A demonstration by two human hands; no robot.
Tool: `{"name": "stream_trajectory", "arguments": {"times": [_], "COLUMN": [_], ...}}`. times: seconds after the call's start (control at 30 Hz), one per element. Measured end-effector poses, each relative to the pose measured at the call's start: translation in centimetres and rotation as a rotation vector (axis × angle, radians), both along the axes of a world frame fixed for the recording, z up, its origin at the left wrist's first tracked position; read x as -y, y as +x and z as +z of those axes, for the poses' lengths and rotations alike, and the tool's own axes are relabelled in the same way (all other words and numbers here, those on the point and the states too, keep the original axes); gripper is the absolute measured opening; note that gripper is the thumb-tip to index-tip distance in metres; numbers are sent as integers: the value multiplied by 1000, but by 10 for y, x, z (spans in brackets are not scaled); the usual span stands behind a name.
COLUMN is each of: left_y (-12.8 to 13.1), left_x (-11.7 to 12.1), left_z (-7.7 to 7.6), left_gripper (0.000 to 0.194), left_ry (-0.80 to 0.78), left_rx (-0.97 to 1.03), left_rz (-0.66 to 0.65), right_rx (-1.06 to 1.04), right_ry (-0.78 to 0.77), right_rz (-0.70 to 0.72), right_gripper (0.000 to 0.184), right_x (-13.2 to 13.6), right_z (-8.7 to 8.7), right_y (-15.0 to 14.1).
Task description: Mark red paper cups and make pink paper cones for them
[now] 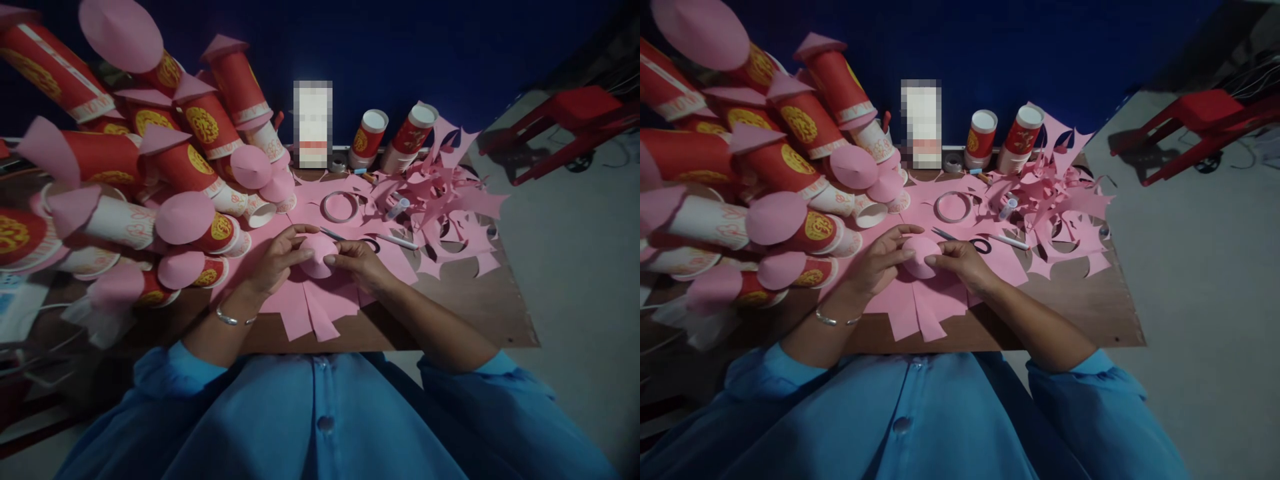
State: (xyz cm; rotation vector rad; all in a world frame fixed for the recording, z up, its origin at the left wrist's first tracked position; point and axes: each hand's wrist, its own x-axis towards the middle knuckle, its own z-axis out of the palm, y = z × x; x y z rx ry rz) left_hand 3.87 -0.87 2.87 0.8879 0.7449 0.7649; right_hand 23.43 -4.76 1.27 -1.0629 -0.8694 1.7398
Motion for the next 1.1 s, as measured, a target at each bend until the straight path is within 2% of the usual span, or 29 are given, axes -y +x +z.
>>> {"name": "stream_trajectory", "arguments": {"times": [0.57,0.8,0.97,1.1], "left_y": [-3,-4,-3,-3], "left_x": [-2,-4,-3,-3], "left_z": [-6,-4,-2,-3], "left_gripper": [49,53,54,51], "left_ry": [-7,-132,-153,-126], "left_rx": [-24,-8,-12,-22], "left_rz": [112,172,162,144], "right_rx": [30,40,33,5], "right_ry": [8,57,68,19], "right_rz": [-113,-170,-175,-196], "right_gripper": [49,48,46,42], "right_x": [-3,-5,-6,-5], "right_z": [4,0,-2,1], "right_y": [-2,-1,0,-1]}}
